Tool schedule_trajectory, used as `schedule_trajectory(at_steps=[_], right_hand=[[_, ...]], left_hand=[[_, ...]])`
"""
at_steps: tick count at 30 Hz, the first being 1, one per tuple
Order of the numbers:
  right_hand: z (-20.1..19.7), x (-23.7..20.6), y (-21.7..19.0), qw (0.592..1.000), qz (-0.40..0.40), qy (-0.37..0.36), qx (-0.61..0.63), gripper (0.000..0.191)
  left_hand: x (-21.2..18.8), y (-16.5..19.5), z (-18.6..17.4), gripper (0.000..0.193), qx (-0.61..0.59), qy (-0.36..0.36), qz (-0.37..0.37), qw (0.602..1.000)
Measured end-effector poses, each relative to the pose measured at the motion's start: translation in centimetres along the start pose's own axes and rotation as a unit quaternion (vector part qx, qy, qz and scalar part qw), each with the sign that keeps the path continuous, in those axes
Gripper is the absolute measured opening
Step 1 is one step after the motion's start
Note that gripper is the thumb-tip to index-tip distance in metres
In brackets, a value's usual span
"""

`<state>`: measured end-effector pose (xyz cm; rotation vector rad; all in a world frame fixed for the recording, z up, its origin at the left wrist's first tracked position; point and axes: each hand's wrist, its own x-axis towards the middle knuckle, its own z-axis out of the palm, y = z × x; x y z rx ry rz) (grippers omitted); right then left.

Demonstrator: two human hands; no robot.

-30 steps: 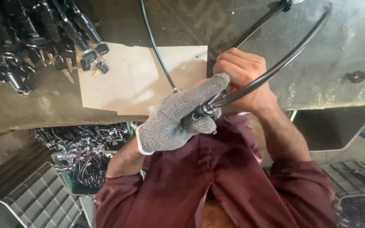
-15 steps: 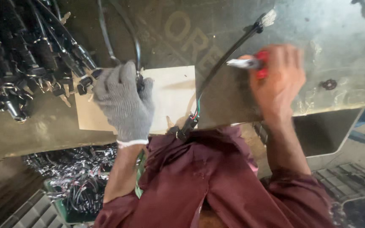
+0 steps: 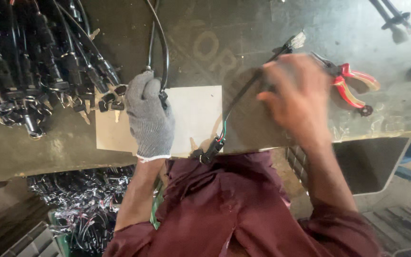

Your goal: The person assembles wire harnesses at a workbench, inserting stripped wire ends into black connector housings and using pliers to crimp and adjust terminals. They handle one cable at a time, pull wires through, and set finished harnesses aside with the growing pile of completed assemblies.

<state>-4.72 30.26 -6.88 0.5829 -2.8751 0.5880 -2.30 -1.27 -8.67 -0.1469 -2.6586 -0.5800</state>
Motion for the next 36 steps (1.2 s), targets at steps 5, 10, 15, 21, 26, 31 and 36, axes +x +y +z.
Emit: schedule_trajectory(at_steps=[5, 10, 15, 21, 26, 31, 36], right_hand=[[1.0, 1.4, -2.5, 0.994, -0.103, -0.04, 0.012, 0.045], [1.4, 2.3, -2.2, 0.99, -0.143, -0.015, -0.009, 0.027], [0.8, 2.3, -1.1, 0.993, -0.115, 0.013, 0.026, 0.021], [-1.2, 2.7, -1.6, 0.967, -0.16, 0.122, 0.153, 0.026], [-0.2, 1.6, -5.7, 0.938, 0.052, 0.295, 0.177, 0.025], [1.5, -0.9, -9.1, 0.657, 0.201, 0.088, 0.721, 0.034], [-0.5, -1.3, -9.9, 0.608, 0.088, 0.01, 0.789, 0.03]], left_hand=[[1.2, -1.9, -3.9, 0.046, 0.005, 0.029, 0.035, 0.999], [6.5, -5.8, -10.0, 0.048, 0.211, 0.089, 0.024, 0.973], [7.5, -3.5, -11.3, 0.046, 0.006, 0.097, 0.094, 0.991], [1.7, 3.2, -2.6, 0.055, -0.315, -0.213, 0.17, 0.909], [-0.7, 6.0, -1.2, 0.01, -0.543, -0.224, -0.069, 0.807], [-2.0, 7.7, -1.2, 0.022, -0.459, -0.34, -0.072, 0.817], [-2.7, 6.7, 0.1, 0.026, -0.385, -0.316, -0.062, 0.865]])
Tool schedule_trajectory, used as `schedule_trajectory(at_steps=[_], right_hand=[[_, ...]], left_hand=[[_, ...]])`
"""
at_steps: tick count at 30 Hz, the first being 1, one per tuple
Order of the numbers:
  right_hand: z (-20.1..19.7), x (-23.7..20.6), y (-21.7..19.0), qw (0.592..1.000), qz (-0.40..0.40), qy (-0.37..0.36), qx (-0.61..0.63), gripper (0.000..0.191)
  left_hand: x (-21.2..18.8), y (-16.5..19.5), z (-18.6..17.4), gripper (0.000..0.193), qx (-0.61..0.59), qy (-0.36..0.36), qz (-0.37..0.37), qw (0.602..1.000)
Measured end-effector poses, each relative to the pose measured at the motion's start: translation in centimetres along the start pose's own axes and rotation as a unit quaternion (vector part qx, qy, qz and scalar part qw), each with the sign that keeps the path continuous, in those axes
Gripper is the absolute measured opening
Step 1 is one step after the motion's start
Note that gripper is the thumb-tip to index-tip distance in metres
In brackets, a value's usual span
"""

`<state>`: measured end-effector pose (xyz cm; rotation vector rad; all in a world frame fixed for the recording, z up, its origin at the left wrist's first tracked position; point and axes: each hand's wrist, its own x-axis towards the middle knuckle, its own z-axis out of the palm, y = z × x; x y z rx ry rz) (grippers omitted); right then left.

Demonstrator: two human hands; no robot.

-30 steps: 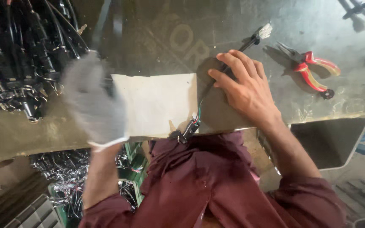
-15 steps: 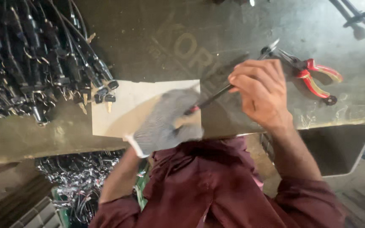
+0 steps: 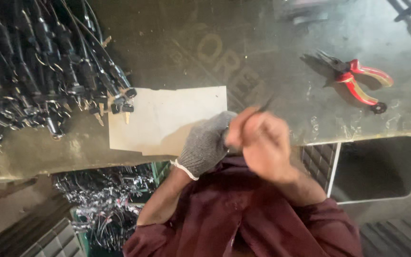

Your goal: The person assembles wire harnesses at a workbench, inserting stripped wire ends into black connector housings and using pliers to crimp and adjust terminals. They handle one cable at a time, pull wires through, and set finished harnesses aside with the growing pile of completed assemblies.

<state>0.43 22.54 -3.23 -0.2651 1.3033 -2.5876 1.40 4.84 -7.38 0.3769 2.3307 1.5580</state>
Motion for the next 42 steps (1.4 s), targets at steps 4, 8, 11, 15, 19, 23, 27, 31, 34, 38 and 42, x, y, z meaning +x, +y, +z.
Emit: schedule_trajectory(at_steps=[4, 8, 11, 15, 19, 23, 27, 31, 34, 38, 42], right_hand=[[0.7, -0.2, -3.4, 0.941, -0.05, -0.141, -0.304, 0.028], [2.0, 1.2, -2.6, 0.785, -0.17, -0.123, -0.583, 0.019], [2.9, 1.7, -0.7, 0.729, -0.103, -0.177, -0.653, 0.017], [1.9, 1.7, -0.4, 0.763, -0.099, -0.159, -0.619, 0.031], [1.3, 2.6, -2.4, 0.742, -0.169, -0.103, -0.641, 0.035], [3.0, 3.0, -5.7, 0.945, -0.143, -0.158, -0.248, 0.046], [1.1, 1.3, -8.4, 0.996, -0.025, -0.088, 0.022, 0.05], [-3.7, -1.5, -7.9, 0.981, -0.087, -0.067, 0.158, 0.057], [-4.5, -2.5, -8.4, 0.988, -0.121, -0.096, 0.007, 0.044], [-2.1, 0.5, -7.4, 0.986, -0.117, -0.014, -0.115, 0.029], [-2.1, 4.2, -1.6, 0.993, -0.042, 0.04, -0.099, 0.056]], left_hand=[[-0.7, -0.6, -3.0, 0.056, -0.022, -0.109, 0.033, 0.993], [-1.4, 0.1, -5.5, 0.046, -0.298, 0.14, -0.019, 0.944], [-1.0, 1.2, -4.9, 0.033, -0.538, 0.164, 0.146, 0.814], [0.1, 3.7, -3.3, 0.047, -0.331, 0.227, 0.208, 0.892], [-0.2, 5.7, -4.2, 0.037, -0.404, 0.174, 0.172, 0.881], [-0.7, 5.7, -1.1, 0.026, -0.241, 0.059, 0.178, 0.952], [-1.2, 5.4, 2.8, 0.015, -0.17, -0.046, 0.204, 0.963], [-0.2, 6.5, 2.0, 0.008, -0.122, -0.051, 0.24, 0.962], [1.6, 6.3, 0.0, 0.011, -0.062, 0.014, 0.299, 0.952], [1.9, 3.5, -1.8, 0.015, -0.052, 0.013, 0.128, 0.99], [1.3, 1.8, -2.2, 0.034, -0.468, 0.122, -0.131, 0.866]])
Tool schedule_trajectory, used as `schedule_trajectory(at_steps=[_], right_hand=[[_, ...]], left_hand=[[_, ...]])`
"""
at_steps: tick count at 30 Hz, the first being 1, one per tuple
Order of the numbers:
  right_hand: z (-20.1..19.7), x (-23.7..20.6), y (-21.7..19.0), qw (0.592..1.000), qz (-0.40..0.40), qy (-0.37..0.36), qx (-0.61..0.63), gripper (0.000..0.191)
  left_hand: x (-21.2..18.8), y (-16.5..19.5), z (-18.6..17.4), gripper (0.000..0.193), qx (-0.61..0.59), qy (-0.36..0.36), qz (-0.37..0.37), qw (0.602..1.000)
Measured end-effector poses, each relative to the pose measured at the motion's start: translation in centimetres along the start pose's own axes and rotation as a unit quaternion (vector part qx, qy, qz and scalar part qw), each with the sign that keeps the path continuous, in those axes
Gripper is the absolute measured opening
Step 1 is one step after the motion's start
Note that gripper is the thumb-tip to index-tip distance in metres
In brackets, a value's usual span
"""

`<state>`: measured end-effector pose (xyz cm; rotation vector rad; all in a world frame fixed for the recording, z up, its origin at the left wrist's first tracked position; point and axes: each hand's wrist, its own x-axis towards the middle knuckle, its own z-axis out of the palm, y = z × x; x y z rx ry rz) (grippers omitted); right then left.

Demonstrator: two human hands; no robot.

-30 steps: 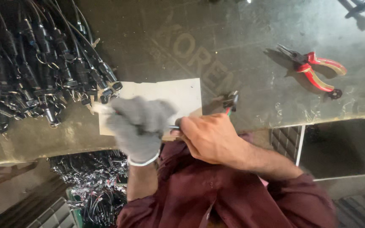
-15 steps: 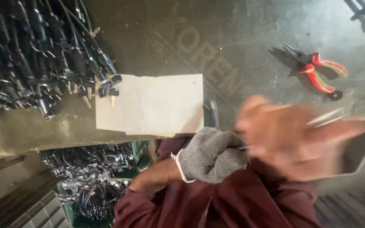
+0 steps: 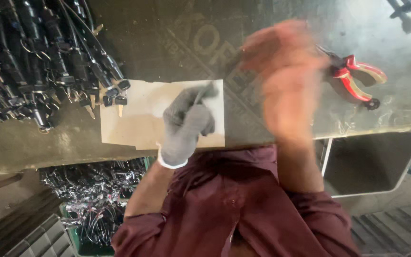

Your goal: The person assembles wire harnesses at a workbench, inserting stripped wire ends into black connector housings and using pliers to crimp and adjust terminals. They handle one cable at a time, pull wires through, and set finished harnesses aside with the growing pile of completed assemblies.

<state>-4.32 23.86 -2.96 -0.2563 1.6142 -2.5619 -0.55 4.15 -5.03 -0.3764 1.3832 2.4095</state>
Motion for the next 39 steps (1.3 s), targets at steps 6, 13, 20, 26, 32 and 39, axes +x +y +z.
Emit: schedule_trajectory(at_steps=[6, 13, 20, 26, 32, 39], right_hand=[[-1.6, -3.9, 5.7, 0.948, 0.279, -0.097, -0.117, 0.06], [-0.7, -1.8, 1.3, 0.956, 0.055, -0.166, -0.235, 0.048], [-1.7, -2.9, 4.1, 0.908, -0.06, -0.188, -0.369, 0.04], [-2.4, -3.6, 4.7, 0.878, -0.142, -0.195, -0.414, 0.054], [-1.5, -3.8, 3.8, 0.898, -0.085, -0.191, -0.387, 0.044], [-0.9, -4.4, 4.6, 0.973, 0.102, -0.123, -0.169, 0.038]], left_hand=[[-0.4, 2.4, -0.7, 0.024, 0.206, -0.042, 0.165, 0.964], [-0.8, -2.8, -1.4, 0.03, 0.217, 0.017, 0.322, 0.921], [-1.0, -0.9, -2.1, 0.029, 0.348, -0.022, 0.305, 0.886], [-0.4, 1.2, -2.0, 0.032, 0.556, -0.075, 0.358, 0.747], [-0.5, 1.9, -3.1, 0.046, 0.491, -0.079, 0.255, 0.829], [-1.5, 0.6, -0.6, 0.044, 0.522, 0.006, 0.305, 0.796]])
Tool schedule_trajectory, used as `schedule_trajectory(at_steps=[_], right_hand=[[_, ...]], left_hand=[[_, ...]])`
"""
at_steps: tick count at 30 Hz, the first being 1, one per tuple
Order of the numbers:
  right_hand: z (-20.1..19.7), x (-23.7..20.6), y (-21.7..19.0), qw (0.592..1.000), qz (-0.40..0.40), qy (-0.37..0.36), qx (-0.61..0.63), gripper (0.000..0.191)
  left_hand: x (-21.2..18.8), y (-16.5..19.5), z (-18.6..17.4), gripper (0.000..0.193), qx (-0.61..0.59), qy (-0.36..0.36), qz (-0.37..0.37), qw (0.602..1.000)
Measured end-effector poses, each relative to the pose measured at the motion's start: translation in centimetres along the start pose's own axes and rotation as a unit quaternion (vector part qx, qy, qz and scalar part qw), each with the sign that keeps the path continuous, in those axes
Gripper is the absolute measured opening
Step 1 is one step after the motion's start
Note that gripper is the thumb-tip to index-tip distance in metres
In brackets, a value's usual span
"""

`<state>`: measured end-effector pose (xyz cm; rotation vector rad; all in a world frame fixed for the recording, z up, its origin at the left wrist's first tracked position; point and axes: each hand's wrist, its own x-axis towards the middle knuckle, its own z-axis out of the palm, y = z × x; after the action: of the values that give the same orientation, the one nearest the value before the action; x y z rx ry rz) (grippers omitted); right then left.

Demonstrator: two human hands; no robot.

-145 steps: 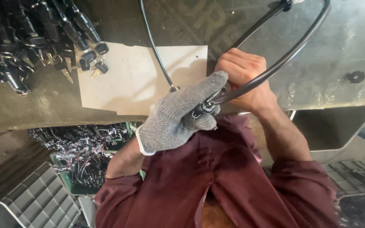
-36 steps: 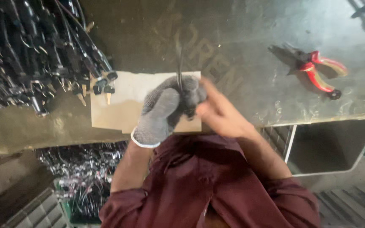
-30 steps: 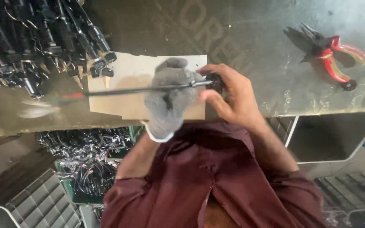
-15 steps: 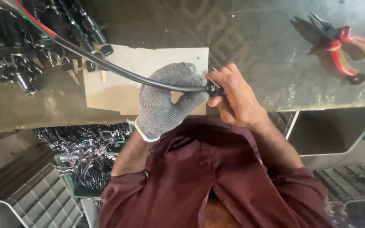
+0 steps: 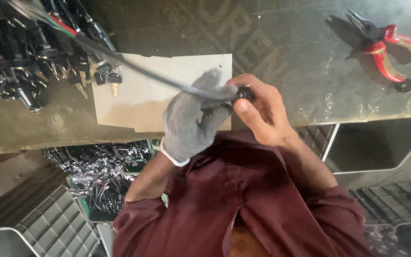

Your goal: The person assembles wire harnesses at a workbench, inserting stripped wire ends into black connector housings and using pliers to crimp and adjust terminals. They handle one cable at a time, pull wires through, and set finished harnesses aside with the growing pile of completed assemblies.

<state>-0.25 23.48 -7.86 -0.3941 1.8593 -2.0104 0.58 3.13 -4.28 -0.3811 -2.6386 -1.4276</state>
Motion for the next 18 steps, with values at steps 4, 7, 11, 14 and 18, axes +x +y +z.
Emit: schedule_trajectory(at_steps=[4, 7, 11, 14, 18], right_hand=[[-0.1, 0.4, -0.1, 0.99, 0.14, -0.017, 0.02, 0.035], [0.1, 0.5, -0.3, 0.996, 0.022, -0.05, 0.068, 0.039], [0.2, 0.5, 0.7, 0.999, 0.006, -0.031, -0.005, 0.038], [-0.6, 0.1, 2.2, 0.994, 0.056, -0.092, 0.018, 0.043], [-1.3, -0.9, 4.2, 0.959, 0.071, -0.249, 0.114, 0.035]], left_hand=[[-0.2, -0.2, 0.3, 0.044, 0.001, 0.012, 0.034, 0.999], [0.2, -1.7, -0.1, 0.044, -0.131, -0.077, 0.063, 0.986], [0.2, -2.3, -0.3, 0.05, -0.071, -0.116, 0.091, 0.987], [0.4, -1.6, -0.4, 0.043, -0.127, -0.109, 0.054, 0.984], [1.3, -0.7, -0.7, 0.05, -0.446, -0.152, -0.036, 0.881]])
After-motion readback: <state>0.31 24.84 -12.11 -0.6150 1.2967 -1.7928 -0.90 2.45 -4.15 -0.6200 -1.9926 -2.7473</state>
